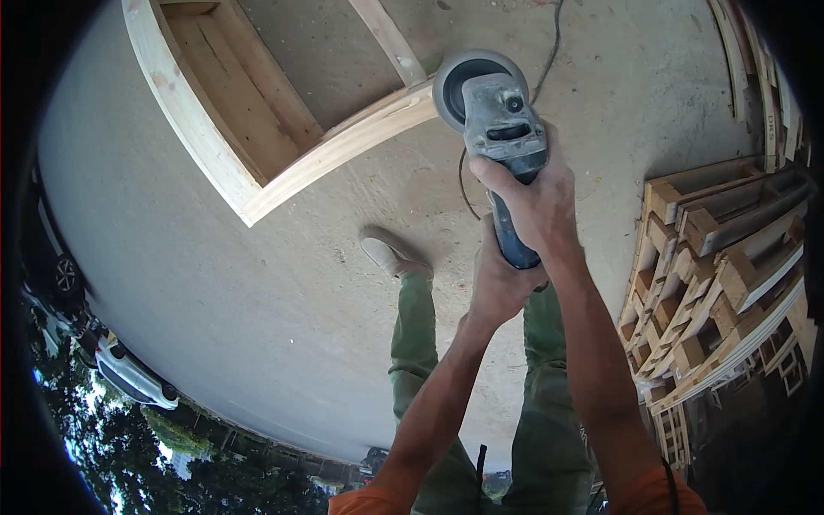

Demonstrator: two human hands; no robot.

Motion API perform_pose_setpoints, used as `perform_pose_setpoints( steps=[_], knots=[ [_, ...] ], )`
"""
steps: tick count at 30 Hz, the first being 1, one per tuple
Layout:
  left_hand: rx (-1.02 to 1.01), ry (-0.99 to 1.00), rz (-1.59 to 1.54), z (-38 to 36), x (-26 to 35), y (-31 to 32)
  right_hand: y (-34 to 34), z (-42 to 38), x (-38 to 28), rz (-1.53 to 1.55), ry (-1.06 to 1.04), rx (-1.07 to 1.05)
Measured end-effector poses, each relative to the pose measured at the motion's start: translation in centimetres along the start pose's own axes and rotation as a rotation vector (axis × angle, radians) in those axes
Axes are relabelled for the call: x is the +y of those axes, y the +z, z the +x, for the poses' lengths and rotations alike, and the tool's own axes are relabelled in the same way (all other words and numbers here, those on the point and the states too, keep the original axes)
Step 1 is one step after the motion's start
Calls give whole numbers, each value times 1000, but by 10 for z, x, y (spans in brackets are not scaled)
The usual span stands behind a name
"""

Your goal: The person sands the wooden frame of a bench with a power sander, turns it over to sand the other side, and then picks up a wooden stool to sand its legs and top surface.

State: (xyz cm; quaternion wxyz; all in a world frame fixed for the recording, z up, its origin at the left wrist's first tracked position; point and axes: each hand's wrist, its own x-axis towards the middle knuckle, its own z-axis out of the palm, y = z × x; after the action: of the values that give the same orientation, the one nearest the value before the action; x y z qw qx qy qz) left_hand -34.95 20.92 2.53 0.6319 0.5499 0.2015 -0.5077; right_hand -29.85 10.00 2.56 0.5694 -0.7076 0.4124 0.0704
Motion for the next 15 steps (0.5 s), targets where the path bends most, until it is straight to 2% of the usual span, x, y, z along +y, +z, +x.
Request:
perform_pose_setpoints(
  steps=[2,4,5,6,7,9,12,14,15],
  knots=[
    [-5,28,58,2,-6,6,-12,3,6,-34,-11,-17],
    [85,114,82,-5,-10,6,-9,1,6,-20,20,-44],
    [127,156,112,-7,-11,4,1,-1,5,-53,-75,-66],
    [119,153,117,-11,-7,-4,11,-2,4,-85,-164,-86],
    [91,122,12,-15,-2,-12,18,-3,2,-85,-143,-162],
    [51,99,-85,-12,4,-18,29,-2,4,-85,-157,-129],
    [46,145,-6,-9,6,-24,22,-2,3,-33,-130,-105],
    [48,68,214,-5,5,-13,5,2,5,39,-57,-56],
    [24,3,197,-3,11,-3,-2,4,4,-10,-48,-36]
  ],
)
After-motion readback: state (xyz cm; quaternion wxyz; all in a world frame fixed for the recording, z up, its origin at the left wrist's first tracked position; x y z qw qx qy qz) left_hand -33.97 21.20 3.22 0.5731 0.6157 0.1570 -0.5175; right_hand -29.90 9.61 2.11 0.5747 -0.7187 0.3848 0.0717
